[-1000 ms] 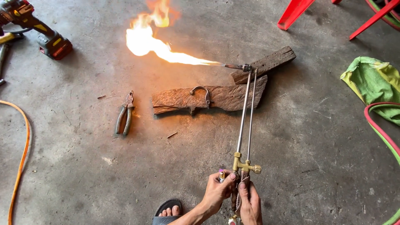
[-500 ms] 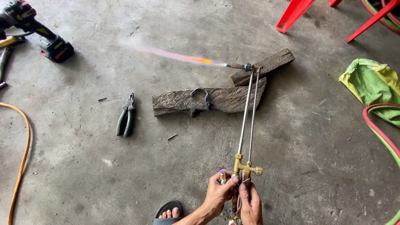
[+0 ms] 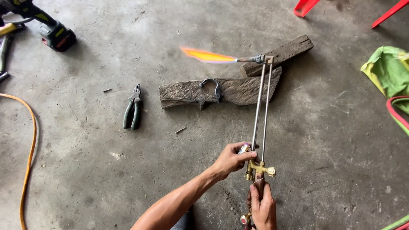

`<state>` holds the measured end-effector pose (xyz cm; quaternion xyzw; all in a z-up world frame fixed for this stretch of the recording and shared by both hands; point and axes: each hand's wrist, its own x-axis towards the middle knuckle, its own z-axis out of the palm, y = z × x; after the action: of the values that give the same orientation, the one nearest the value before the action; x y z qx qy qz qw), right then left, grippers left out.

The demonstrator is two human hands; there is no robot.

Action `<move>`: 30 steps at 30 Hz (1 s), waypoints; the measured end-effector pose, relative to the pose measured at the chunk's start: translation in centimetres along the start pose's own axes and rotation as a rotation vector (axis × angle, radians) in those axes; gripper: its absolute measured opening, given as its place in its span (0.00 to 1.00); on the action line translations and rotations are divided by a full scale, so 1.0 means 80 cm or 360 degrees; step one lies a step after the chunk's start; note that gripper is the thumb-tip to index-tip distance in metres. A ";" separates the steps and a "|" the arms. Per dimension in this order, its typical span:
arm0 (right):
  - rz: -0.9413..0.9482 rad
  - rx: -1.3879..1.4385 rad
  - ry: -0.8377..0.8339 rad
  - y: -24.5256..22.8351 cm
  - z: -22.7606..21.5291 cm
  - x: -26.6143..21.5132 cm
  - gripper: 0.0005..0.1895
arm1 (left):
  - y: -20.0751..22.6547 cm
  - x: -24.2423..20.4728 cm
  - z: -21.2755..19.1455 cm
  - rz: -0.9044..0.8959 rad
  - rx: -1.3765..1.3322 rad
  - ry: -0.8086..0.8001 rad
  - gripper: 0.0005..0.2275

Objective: The person ignites a torch and heats a metal hook embedded in a block of wood. They then use pliers to pull the hook from the wood while holding the wood block with their other hand.

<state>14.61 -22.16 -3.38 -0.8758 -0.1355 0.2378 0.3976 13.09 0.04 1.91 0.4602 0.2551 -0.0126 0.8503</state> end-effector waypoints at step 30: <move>0.0650 -0.0242 -0.0246 -0.004 0.038 0.072 0.22 | -0.049 0.070 -0.067 -0.0102 0.0281 -0.0103 0.22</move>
<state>17.92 -17.59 -6.67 -0.8917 -0.0030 0.3688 0.2625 14.70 3.25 -6.03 0.5242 0.2401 -0.0770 0.8134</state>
